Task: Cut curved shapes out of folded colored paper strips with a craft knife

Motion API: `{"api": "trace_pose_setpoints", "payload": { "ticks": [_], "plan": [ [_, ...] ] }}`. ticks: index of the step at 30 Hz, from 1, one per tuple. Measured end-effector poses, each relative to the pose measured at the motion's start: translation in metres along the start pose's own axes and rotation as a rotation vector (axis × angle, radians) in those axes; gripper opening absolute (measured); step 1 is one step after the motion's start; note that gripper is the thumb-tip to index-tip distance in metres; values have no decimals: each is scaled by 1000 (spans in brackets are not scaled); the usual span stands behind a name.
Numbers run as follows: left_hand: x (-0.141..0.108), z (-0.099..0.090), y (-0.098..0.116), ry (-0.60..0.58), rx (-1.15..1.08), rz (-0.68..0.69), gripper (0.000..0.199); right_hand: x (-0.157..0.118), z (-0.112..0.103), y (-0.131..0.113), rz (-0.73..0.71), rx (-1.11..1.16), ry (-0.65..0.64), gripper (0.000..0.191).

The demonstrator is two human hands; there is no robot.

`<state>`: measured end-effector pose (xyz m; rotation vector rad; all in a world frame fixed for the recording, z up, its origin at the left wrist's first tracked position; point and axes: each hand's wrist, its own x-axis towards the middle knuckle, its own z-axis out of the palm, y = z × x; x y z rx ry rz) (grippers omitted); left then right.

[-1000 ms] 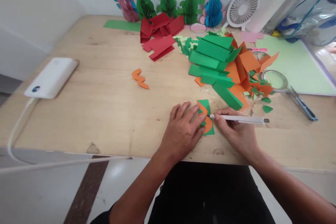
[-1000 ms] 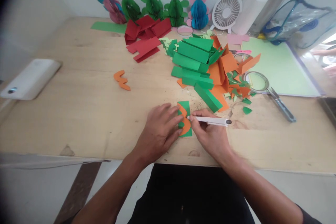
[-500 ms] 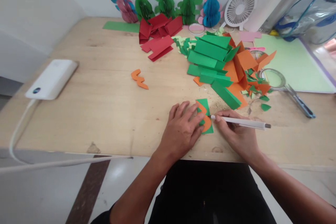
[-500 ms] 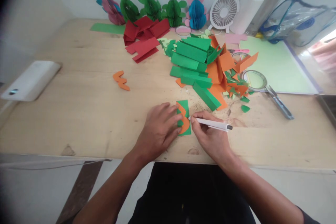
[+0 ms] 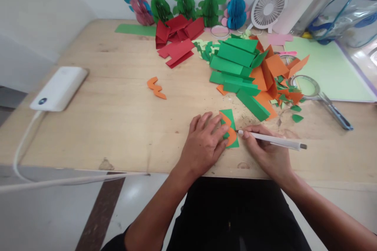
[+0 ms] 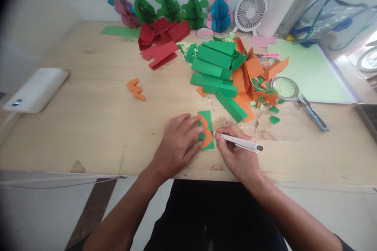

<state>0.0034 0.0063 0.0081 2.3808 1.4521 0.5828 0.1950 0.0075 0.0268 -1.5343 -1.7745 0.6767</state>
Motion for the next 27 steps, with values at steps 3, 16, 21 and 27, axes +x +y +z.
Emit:
{"api": "trace_pose_setpoints", "payload": {
  "ticks": [3,16,21,27],
  "plan": [
    [0,0,0,4,1,-3,31,-1,-1,-1,0,3,9,18],
    [0,1,0,7,14,7,31,-6,-1,0,15,-21,28,19],
    [0,2,-1,14,19,11,31,-7,-4,0,23,13,35,17],
    [-1,4,-2,12,50,4,31,-14,-8,-8,-21,38,-15,14]
  ]
}}
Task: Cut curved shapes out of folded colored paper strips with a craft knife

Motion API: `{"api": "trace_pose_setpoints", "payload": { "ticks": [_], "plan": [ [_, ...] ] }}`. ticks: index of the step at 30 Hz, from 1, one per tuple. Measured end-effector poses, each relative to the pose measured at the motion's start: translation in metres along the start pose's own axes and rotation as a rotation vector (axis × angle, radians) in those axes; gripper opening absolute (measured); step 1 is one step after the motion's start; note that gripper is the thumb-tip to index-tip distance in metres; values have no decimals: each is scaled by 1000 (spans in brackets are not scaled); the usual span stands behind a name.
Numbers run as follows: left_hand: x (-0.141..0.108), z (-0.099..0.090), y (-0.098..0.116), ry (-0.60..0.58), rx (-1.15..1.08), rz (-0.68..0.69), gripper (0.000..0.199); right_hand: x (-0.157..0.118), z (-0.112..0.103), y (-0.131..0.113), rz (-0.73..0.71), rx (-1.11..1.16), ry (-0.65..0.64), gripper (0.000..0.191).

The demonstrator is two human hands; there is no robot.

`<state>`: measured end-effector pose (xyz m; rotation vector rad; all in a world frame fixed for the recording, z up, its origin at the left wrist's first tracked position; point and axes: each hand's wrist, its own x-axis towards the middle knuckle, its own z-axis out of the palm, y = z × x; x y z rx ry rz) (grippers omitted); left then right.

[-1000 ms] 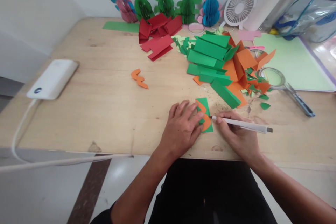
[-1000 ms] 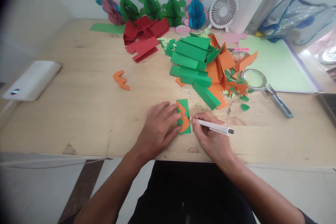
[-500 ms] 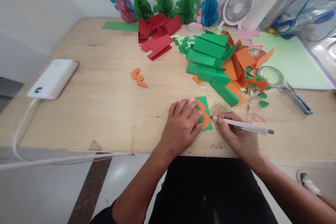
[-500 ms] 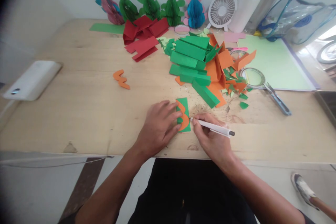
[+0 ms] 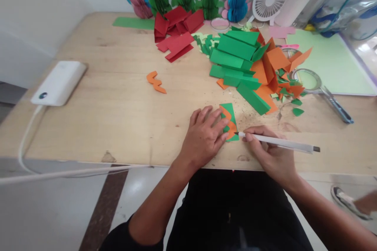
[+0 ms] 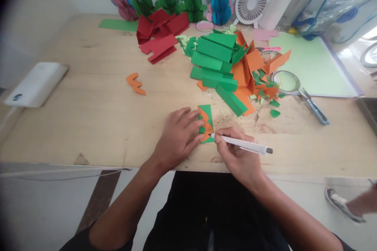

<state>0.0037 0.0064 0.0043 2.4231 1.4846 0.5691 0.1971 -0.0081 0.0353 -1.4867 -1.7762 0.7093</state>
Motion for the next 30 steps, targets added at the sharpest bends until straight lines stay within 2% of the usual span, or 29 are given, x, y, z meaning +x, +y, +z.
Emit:
{"api": "trace_pose_setpoints", "payload": {
  "ticks": [3,13,30],
  "plan": [
    [0,0,0,-8,11,-5,31,-5,3,-1,-17,-28,-58,14],
    [0,1,-1,-3,18,-1,29,-6,7,-2,-89,-33,-134,14],
    [-1,1,-2,-5,13,-8,29,-5,11,-2,-129,25,-144,13]
  ]
}}
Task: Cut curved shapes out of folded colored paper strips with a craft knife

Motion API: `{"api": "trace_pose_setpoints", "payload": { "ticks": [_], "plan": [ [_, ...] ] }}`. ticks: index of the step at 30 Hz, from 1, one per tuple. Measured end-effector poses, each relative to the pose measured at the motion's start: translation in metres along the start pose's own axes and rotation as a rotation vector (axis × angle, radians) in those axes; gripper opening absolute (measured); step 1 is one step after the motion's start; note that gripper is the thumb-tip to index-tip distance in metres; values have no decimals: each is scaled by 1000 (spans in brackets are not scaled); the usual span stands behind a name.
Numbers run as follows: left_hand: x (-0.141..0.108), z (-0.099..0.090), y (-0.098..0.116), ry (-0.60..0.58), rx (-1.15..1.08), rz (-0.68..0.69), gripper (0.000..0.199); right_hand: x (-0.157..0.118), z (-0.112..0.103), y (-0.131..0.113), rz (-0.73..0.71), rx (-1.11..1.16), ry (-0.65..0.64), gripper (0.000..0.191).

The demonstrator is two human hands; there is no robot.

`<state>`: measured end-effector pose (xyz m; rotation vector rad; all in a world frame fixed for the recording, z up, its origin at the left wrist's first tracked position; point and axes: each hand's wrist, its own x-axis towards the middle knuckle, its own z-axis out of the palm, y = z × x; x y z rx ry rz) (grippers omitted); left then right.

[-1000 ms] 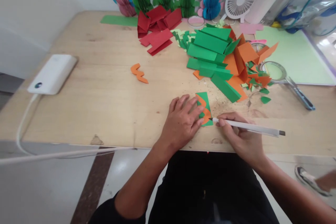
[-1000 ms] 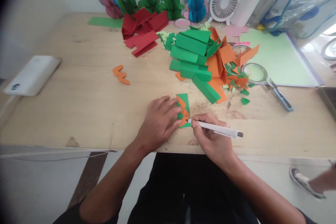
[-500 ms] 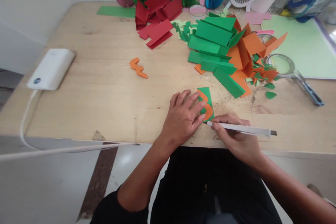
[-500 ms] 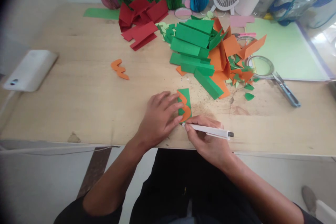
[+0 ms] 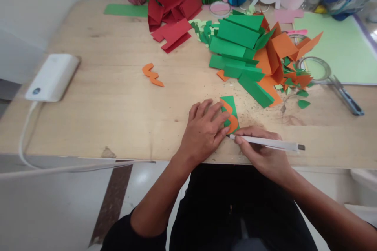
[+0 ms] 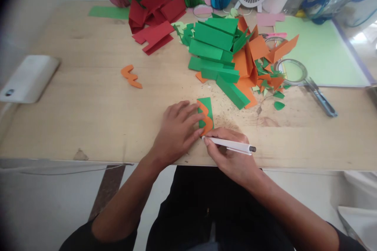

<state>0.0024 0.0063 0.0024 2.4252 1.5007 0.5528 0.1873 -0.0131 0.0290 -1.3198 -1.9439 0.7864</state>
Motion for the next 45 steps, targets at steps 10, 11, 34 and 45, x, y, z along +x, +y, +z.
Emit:
{"api": "trace_pose_setpoints", "payload": {
  "ticks": [10,11,34,45],
  "plan": [
    [0,0,0,0,4,6,28,0,-2,-1,64,-12,7,16],
    [0,1,0,2,5,8,29,0,-2,-2,63,-14,9,16],
    [0,0,-1,7,-34,12,30,1,-15,4,154,-88,21,16],
    [0,-1,0,-8,-45,5,31,3,-15,9,148,-48,79,15]
  ]
}}
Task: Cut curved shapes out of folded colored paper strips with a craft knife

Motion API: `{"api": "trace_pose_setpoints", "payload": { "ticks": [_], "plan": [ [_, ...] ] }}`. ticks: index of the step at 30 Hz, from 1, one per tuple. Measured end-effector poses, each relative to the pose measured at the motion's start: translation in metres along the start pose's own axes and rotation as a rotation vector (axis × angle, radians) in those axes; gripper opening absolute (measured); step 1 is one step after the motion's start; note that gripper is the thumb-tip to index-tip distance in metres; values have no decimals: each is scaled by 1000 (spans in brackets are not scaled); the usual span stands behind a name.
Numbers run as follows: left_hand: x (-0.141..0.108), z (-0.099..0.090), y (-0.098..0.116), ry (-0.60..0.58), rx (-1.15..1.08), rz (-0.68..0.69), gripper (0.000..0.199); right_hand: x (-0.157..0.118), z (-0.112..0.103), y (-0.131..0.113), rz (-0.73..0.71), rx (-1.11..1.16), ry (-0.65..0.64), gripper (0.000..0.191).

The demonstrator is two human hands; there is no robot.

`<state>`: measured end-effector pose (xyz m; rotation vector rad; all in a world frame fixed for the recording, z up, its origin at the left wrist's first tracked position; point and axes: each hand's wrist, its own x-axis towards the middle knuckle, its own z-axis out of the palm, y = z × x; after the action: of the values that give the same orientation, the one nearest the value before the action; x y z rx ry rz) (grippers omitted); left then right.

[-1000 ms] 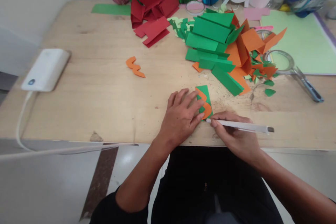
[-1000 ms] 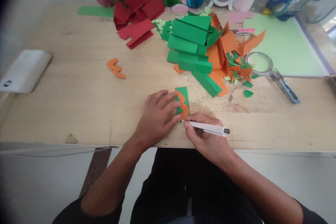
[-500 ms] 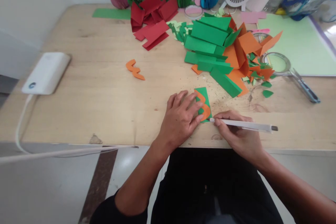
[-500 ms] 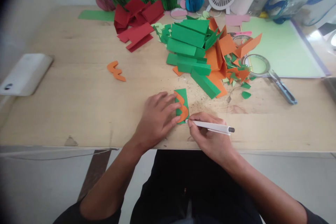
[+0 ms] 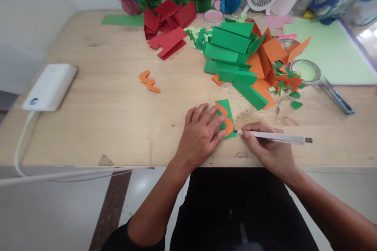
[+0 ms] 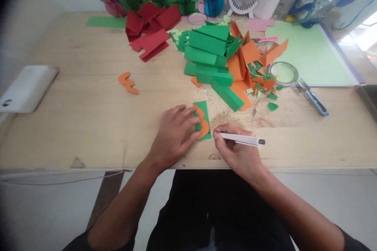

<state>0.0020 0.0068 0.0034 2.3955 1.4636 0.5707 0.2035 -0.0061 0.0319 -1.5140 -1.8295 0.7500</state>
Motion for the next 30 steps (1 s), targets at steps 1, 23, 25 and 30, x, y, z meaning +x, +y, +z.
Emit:
{"api": "trace_pose_setpoints", "payload": {
  "ticks": [1,23,25,30],
  "plan": [
    [0,0,0,-2,-3,-2,31,0,0,0,3,4,1,15],
    [0,1,-1,11,-3,9,31,-4,4,-3,-7,29,-28,17],
    [0,1,-1,7,-4,11,31,-4,4,-3,-12,16,-26,16],
    [0,0,-1,5,-7,8,32,-3,3,-1,-23,3,-26,15]
  ]
}}
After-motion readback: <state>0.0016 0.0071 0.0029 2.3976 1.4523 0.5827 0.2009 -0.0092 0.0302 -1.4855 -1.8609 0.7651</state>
